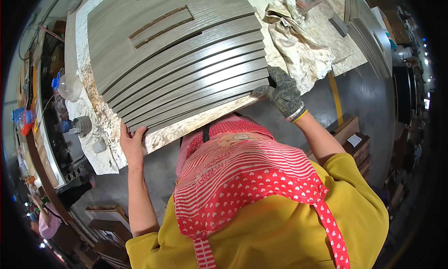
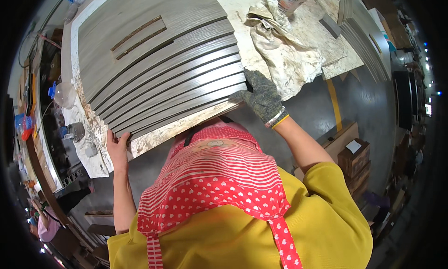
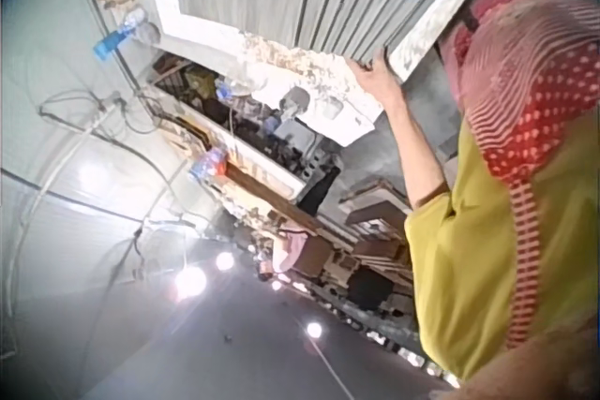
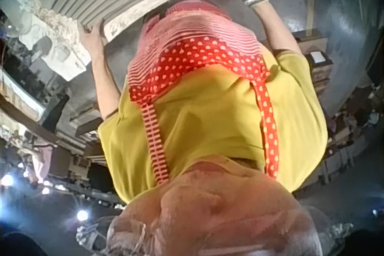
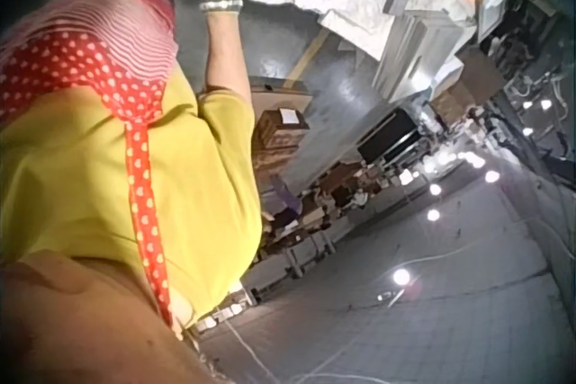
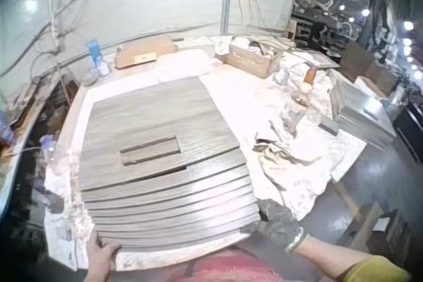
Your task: The person wipes a stack of grooved wooden panels with a cloth, applies liquid from a bottle onto the cloth, and aligns the panels. They then dip a small block into a container and rub it along the grooved edges of the panels.
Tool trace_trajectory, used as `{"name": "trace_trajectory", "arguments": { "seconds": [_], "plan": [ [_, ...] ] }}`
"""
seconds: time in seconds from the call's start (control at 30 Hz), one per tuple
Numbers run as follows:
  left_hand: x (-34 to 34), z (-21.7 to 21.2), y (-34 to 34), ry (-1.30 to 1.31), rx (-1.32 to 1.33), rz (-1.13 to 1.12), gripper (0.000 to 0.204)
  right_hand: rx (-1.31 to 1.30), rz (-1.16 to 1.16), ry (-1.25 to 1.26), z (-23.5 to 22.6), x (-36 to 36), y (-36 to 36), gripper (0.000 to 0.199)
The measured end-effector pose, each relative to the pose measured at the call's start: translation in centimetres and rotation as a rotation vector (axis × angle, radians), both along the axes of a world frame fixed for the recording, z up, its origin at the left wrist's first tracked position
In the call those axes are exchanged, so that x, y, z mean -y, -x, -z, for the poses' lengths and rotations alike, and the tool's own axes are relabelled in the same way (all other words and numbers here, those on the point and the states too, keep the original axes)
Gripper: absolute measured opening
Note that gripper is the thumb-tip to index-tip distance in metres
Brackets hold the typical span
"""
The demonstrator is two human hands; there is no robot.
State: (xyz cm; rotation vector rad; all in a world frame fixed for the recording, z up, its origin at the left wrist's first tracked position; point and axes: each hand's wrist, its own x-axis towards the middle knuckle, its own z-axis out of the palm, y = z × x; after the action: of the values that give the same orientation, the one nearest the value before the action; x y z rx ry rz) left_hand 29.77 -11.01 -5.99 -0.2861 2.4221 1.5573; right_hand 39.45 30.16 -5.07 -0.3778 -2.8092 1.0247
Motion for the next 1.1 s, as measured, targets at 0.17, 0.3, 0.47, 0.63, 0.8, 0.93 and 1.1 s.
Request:
{"name": "trace_trajectory", "arguments": {
  "seconds": [0.17, 0.3, 0.47, 0.63, 0.8, 0.93, 1.1],
  "plan": [
    [-1.0, 1.2, 0.3, 0.118, -0.239, -0.163, 0.043, 0.063, 0.065, 0.203, -0.7, 0.1, 1.0, 0.043],
    [-1.7, 0.2, 0.4, 0.019, -0.176, -0.134, 0.040, 0.018, 0.117, 0.173, 1.0, 0.1, 0.9, 0.050],
    [-1.2, 1.5, 0.7, 0.061, -0.256, -0.196, 0.060, -0.102, 0.137, 0.235, 2.8, -0.3, 1.1, 0.057],
    [-0.9, 1.5, 0.3, 0.047, -0.147, -0.149, 0.069, 0.023, 0.014, 0.064, 1.9, -0.5, 1.5, 0.069],
    [-1.6, 1.4, -1.2, -0.179, -0.059, -0.132, 0.062, 0.072, -0.140, -0.157, 1.7, -0.3, 0.5, 0.089],
    [-3.8, 1.0, -2.6, -0.272, -0.092, -0.191, 0.063, 0.116, -0.094, -0.055, 2.1, -1.7, 1.1, 0.085],
    [-2.4, 0.0, -3.0, -0.284, 0.113, -0.182, 0.063, 0.150, -0.245, -0.061, -1.6, -4.2, 3.2, 0.069]
  ]
}}
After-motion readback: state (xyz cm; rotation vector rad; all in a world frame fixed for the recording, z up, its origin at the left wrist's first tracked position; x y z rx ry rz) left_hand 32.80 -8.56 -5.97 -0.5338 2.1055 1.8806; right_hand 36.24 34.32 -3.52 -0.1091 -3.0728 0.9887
